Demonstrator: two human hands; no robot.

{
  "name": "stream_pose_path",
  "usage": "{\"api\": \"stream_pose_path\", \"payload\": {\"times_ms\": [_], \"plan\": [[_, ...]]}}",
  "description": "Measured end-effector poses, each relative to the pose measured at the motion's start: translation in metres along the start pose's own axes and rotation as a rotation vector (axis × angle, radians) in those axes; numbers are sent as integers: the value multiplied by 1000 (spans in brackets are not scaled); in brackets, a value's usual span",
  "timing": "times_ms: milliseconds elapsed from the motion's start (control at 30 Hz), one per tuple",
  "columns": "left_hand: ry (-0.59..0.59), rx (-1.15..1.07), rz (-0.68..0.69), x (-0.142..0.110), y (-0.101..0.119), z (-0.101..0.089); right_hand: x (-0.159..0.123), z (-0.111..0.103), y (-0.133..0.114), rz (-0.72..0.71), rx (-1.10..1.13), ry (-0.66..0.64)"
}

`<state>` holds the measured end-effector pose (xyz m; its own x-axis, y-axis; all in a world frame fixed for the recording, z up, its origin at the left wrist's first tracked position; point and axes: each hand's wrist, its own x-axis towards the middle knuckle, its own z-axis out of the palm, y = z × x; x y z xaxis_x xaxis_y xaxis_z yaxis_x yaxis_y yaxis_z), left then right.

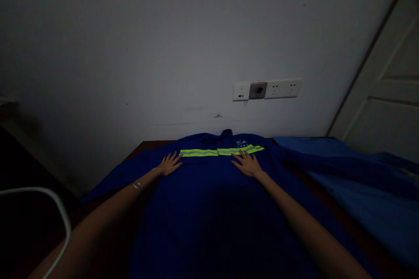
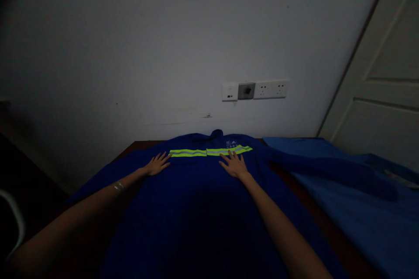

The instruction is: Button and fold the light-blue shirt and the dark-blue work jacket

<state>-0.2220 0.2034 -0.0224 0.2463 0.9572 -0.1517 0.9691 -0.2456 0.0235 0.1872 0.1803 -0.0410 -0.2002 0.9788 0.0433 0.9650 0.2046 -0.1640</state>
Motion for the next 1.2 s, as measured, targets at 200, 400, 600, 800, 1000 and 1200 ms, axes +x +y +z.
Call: {"api": "stream_pose_path", "payload": {"times_ms": [200, 400, 600, 800, 1000, 1200], "plan": [[38, 24, 19, 10, -3, -2, 7, -1, 0, 1, -4, 19], [109, 249, 18, 5, 12, -10, -11, -9, -10, 2, -84, 149], [223, 224, 172, -58, 51, -2, -107, 0, -6, -134, -25, 133], [134, 107, 354, -142, 42, 33, -221, 0, 43, -23, 20, 100], [222, 99, 277, -155, 18, 42, -269, -11, 91, 165, -38, 119], [242, 133, 291, -172, 30, 35, -274, -26, 52, 66, -54, 222]]}}
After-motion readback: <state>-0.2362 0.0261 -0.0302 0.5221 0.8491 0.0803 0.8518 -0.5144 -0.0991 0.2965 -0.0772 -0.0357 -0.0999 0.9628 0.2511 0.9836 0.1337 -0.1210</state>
